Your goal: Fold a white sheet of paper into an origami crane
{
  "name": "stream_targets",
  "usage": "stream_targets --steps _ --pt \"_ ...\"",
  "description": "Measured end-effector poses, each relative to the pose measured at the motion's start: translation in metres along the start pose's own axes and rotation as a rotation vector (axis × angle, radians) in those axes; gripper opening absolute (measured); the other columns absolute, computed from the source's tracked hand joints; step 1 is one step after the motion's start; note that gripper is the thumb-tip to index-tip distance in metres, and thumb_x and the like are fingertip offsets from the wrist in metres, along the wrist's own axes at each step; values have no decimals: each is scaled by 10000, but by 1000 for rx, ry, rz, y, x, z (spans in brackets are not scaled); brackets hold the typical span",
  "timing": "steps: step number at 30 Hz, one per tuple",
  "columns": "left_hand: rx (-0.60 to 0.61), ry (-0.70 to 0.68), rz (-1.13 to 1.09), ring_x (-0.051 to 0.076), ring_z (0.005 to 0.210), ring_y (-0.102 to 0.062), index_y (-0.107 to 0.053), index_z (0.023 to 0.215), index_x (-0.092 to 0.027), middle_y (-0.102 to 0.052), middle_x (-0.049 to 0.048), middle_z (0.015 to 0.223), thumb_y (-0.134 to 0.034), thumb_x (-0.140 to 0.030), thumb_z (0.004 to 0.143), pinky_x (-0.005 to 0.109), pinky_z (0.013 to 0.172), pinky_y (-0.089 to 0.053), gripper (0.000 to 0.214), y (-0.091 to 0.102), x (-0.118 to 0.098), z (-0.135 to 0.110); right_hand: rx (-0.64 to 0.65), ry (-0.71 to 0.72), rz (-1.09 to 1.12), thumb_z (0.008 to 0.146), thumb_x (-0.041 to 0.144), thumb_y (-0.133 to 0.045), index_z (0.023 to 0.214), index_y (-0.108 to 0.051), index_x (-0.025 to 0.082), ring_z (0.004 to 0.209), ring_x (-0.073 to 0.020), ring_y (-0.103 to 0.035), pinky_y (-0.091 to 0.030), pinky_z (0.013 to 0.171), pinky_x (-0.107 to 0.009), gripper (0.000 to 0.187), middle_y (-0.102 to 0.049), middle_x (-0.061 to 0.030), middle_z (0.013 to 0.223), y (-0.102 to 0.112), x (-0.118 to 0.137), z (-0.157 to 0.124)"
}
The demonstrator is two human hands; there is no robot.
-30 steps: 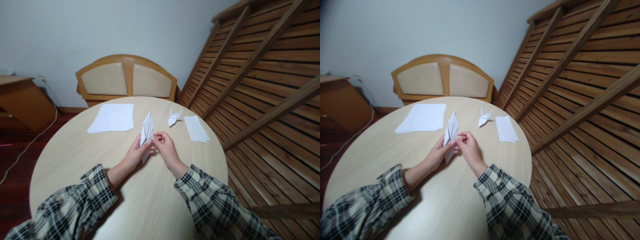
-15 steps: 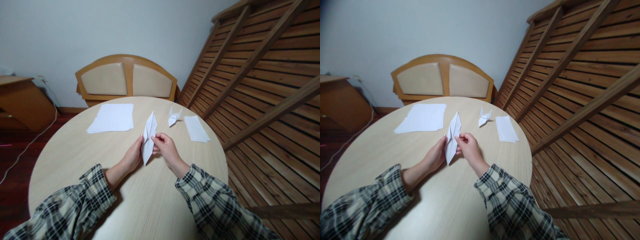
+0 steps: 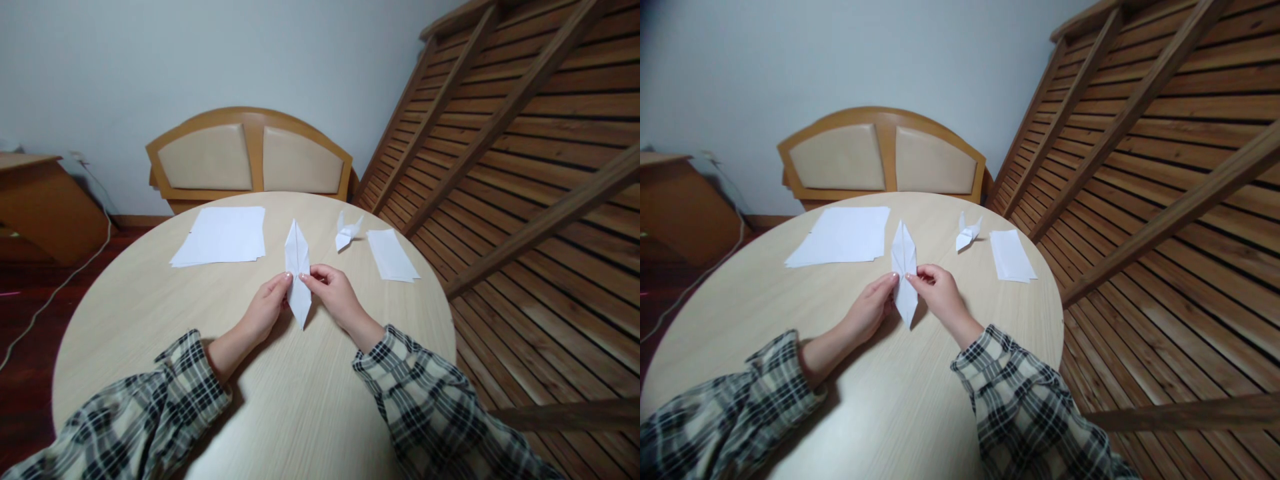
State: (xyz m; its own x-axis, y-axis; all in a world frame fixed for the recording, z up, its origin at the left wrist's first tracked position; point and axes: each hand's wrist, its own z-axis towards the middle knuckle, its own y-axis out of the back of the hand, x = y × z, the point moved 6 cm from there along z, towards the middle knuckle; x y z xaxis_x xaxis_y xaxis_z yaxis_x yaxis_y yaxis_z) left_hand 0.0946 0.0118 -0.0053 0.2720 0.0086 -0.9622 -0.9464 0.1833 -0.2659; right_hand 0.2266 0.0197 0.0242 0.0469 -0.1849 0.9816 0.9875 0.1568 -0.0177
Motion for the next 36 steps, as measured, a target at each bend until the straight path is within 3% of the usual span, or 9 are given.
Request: stream_targets --steps 5,10,13,17,22,36 --pt "-3 -55 82 115 549 -390 -590 702 -170 -462 -38 593 -691 -555 838 242 510 -320 420 2 -4 0 20 -9 -8 766 418 -765 806 -722 199 738 -163 -618 -484 718 -317 226 -708 -22 806 -1 -1 0" --pt "-6 67 -79 163 674 -574 -667 878 -154 -657 30 753 -673 -576 850 268 609 -461 424 0 3 -1 18 -44 29 779 415 -750 800 -729 200 707 -159 -610 -476 693 -312 217 -706 -16 769 0 -4 0" --pt "42 118 -140 187 733 -622 -671 981 -151 -696 55 831 -658 -588 866 290 649 -497 453 -4 4 -2 40 -62 66 782 429 -743 803 -734 206 678 -150 -593 -463 669 -304 224 -699 -10 754 -1 -4 0" --pt "74 82 -108 157 686 -580 -663 914 -155 -660 32 786 -700 -581 842 257 604 -468 434 -6 1 -3 53 -67 91 747 476 -771 786 -733 212 665 -148 -583 -452 646 -294 270 -697 0 736 -2 -4 0" --pt "22 -40 1 119 591 -437 -617 757 -166 -523 -17 653 -697 -569 848 231 527 -365 420 0 -3 -2 26 -63 96 717 462 -802 783 -736 202 679 -148 -596 -462 655 -291 276 -707 -6 746 -1 -5 1" --pt "-24 -155 209 132 562 -357 -558 692 -194 -426 -36 606 -624 -615 862 255 519 -311 459 3 -12 -4 18 -25 42 749 460 -778 788 -724 207 696 -161 -612 -491 671 -311 262 -706 -14 761 -1 -7 0"
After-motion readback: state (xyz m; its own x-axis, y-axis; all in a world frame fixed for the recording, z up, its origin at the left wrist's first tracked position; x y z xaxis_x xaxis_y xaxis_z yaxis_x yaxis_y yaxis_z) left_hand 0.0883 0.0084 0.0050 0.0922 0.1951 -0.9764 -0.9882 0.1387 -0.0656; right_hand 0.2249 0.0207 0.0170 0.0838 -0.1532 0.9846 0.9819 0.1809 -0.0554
